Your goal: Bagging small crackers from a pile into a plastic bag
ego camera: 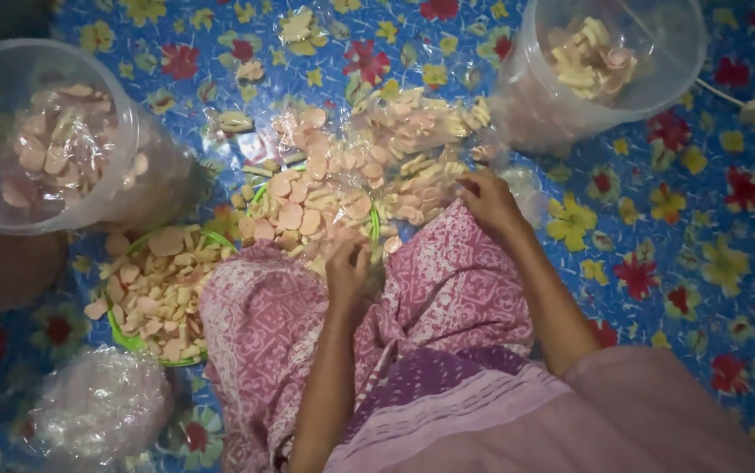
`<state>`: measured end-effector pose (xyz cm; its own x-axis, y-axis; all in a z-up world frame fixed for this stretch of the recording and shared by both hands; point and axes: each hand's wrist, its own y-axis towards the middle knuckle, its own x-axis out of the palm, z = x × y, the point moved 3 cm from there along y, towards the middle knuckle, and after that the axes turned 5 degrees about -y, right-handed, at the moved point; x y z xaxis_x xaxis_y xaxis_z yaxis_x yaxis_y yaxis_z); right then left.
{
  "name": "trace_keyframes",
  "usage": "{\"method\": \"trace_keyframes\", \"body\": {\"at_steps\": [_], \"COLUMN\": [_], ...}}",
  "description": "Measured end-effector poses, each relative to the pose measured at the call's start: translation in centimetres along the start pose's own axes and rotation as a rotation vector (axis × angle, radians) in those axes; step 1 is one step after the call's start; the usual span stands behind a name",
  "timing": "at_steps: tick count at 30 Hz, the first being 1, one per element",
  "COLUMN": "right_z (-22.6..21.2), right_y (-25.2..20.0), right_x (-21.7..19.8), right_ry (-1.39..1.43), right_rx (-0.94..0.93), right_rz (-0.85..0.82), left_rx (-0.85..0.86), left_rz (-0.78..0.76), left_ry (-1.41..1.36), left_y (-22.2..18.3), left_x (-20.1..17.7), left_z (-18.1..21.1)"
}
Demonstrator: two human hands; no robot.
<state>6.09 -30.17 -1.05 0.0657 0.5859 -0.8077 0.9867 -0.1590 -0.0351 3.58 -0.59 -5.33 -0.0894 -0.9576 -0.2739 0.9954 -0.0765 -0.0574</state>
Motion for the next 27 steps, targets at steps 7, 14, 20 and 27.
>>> {"method": "trace_keyframes", "body": {"at_steps": [7,14,20,27], "right_z": [-1.9,-2.9,-2.4,-3.6], "right_y": [0.9,0.9,0.5,-0.6], "right_x": [1.5,1.6,1.8,1.8], "right_ry": [0.01,-0.05,-0.068,0.188], "right_rx": [0.017,0.16,0.149,0.021], "right_rz": [-0.105,-0.207,-0.173,0.114], "left_rx": [-0.092,-0.055,-0.003,0.041], "left_rz": [-0.058,-0.07,-0.072,-0.065], "left_ry": [-0.025,-0.018,-0.005,-0.016], "left_y": [-0.5,-0.2,-0.1,-0.5], "left_x": [-0.4,-0.3,-0.4,-0.6], "left_z": [2.9,1.2,1.8,2.3]}}
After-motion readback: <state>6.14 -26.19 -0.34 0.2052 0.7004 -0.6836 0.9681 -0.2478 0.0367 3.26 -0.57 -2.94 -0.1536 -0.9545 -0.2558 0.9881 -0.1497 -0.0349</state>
